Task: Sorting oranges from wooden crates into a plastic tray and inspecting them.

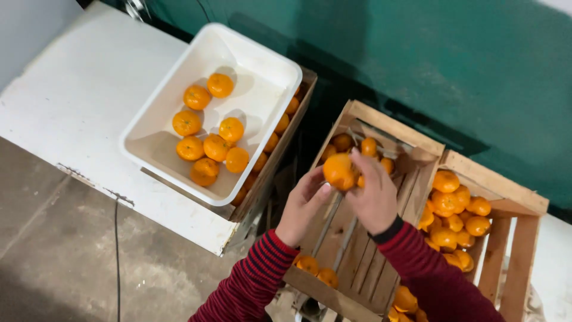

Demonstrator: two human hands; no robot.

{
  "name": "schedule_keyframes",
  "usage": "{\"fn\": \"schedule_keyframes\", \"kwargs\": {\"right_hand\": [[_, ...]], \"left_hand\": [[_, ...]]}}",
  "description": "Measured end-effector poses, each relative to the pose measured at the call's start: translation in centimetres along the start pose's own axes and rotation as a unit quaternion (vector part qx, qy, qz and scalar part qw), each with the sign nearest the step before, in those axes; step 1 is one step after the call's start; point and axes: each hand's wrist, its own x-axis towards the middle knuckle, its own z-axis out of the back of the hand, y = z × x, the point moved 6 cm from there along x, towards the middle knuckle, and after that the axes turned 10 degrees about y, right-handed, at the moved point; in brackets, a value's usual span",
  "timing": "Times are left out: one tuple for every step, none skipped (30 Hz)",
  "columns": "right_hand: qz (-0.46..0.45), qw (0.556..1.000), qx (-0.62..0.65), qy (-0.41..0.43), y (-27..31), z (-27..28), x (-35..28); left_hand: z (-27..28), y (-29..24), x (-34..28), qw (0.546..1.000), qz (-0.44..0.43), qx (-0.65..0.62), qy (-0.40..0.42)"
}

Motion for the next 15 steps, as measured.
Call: {"fn": "schedule_keyframes", "kwargs": {"right_hand": [[0.006, 1.0, -0.002, -0.008, 1.4, 1.4, 0.2], [0.041, 0.999, 0.002, 0.0, 3.0, 2.6, 0.3], [0.077, 0.997, 0.006, 0.008, 4.7, 3.8, 0.5], [0.083, 0.997, 0.002, -0.001, 5.8, 5.6, 0.8], [0.086, 0.993, 0.067, 0.035, 6.8, 6.9, 1.3], [0.088, 0.984, 0.133, 0.076, 7.8, 8.0, 1.5], [0.093, 0.985, 0.129, 0.072, 7.9, 8.6, 1.3], [0.08, 0.981, 0.152, 0.093, 7.9, 8.9, 0.9], [0.067, 0.976, 0.175, 0.114, 7.8, 9.0, 0.7], [0.07, 0.976, 0.173, 0.112, 7.7, 9.0, 0.2], [0.085, 0.982, 0.145, 0.088, 7.6, 9.2, -0.2], [0.098, 0.986, 0.116, 0.066, 7.5, 9.4, -0.7], [0.101, 0.986, 0.116, 0.066, 7.8, 9.6, -0.7], [0.133, 0.985, 0.095, 0.048, 8.5, 10.0, -0.8], [0.165, 0.983, 0.075, 0.029, 9.2, 10.3, -0.9]], "left_hand": [[-0.5, -0.8, -0.2, 1.0, -0.008, 0.004, 0.004], [-1.0, -1.3, -0.1, 0.999, 0.007, -0.032, 0.015], [-1.6, -1.7, -0.1, 0.997, 0.022, -0.067, 0.026], [-1.8, -3.0, -0.3, 0.997, 0.013, -0.063, 0.032], [-2.1, -4.2, -0.5, 0.995, 0.008, -0.088, 0.048], [-2.4, -5.2, -1.0, 0.991, 0.005, -0.116, 0.06], [-2.7, -6.3, -1.2, 0.991, -0.002, -0.114, 0.063], [-3.3, -7.2, -1.7, 0.987, 0.014, -0.127, 0.097], [-3.8, -8.0, -2.1, 0.981, 0.03, -0.139, 0.13], [-4.2, -8.5, -2.3, 0.981, 0.027, -0.137, 0.131], [-4.7, -9.3, -2.5, 0.981, 0.005, -0.116, 0.156], [-5.2, -10.0, -2.8, 0.979, -0.016, -0.096, 0.178], [-5.4, -10.1, -2.9, 0.979, -0.018, -0.096, 0.178], [-5.5, -10.4, -3.0, 0.981, -0.035, -0.082, 0.17], [-5.5, -10.6, -3.0, 0.983, -0.051, -0.068, 0.163]]}}
